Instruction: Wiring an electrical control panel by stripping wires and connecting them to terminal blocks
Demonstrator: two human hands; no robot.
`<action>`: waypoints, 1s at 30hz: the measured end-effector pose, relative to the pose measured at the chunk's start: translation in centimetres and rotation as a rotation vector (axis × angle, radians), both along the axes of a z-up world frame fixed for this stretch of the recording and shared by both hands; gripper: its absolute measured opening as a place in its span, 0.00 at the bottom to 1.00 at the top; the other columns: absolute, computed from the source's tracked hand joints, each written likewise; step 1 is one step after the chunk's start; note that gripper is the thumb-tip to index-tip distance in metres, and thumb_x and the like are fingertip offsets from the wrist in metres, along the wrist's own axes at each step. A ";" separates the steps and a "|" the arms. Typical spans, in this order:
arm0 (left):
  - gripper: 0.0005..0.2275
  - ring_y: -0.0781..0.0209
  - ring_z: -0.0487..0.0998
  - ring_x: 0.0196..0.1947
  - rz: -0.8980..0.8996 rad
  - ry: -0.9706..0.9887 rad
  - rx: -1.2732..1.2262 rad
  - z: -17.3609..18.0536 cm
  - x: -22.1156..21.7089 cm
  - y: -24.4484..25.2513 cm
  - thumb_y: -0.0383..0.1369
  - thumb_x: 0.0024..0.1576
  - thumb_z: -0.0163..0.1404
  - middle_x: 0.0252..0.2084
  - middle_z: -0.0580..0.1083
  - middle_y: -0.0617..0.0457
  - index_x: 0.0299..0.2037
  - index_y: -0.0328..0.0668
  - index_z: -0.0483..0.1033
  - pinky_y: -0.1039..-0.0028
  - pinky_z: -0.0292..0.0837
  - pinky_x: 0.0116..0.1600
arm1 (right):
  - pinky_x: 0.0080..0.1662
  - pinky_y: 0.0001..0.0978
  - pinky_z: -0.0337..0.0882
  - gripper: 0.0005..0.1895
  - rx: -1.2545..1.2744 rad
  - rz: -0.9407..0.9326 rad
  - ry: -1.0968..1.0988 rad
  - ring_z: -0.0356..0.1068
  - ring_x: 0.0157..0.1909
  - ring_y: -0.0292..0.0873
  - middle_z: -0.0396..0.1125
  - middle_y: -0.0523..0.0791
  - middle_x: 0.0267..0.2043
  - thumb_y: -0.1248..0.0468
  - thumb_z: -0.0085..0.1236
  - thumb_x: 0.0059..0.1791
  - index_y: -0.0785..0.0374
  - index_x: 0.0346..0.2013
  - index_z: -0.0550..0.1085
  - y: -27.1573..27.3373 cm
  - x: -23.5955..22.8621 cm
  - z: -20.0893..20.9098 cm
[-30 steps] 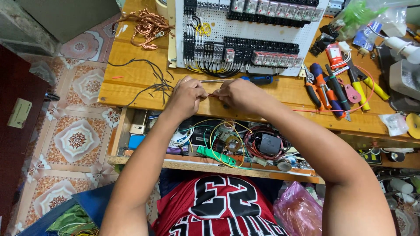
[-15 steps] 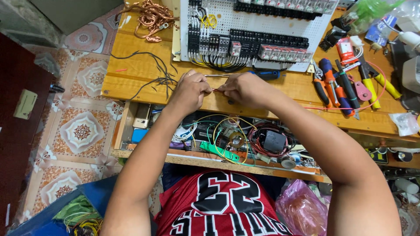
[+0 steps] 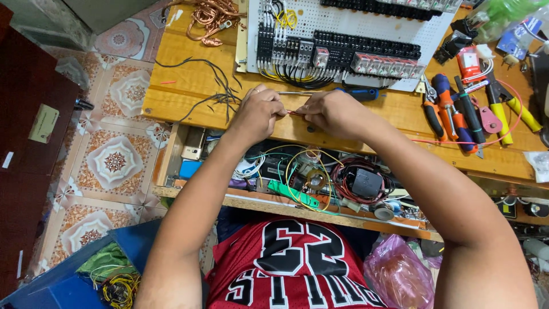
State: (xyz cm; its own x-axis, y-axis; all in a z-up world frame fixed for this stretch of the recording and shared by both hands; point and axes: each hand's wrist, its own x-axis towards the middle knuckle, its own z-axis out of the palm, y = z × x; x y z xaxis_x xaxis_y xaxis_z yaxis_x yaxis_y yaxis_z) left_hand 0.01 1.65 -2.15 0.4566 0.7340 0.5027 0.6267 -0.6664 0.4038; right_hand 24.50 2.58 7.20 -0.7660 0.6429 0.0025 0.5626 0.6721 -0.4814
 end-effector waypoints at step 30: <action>0.10 0.54 0.72 0.42 -0.006 0.006 -0.012 -0.6 0.0 0.3 0.26 0.50 0.50 0.35 0.73 0.58 0.28 0.57 0.82 0.67 0.69 0.49 | 0.44 0.51 0.76 0.08 0.031 -0.048 -0.088 0.76 0.48 0.57 0.76 0.46 0.45 0.61 0.57 0.51 0.55 0.39 0.82 -0.2 1.2 -0.7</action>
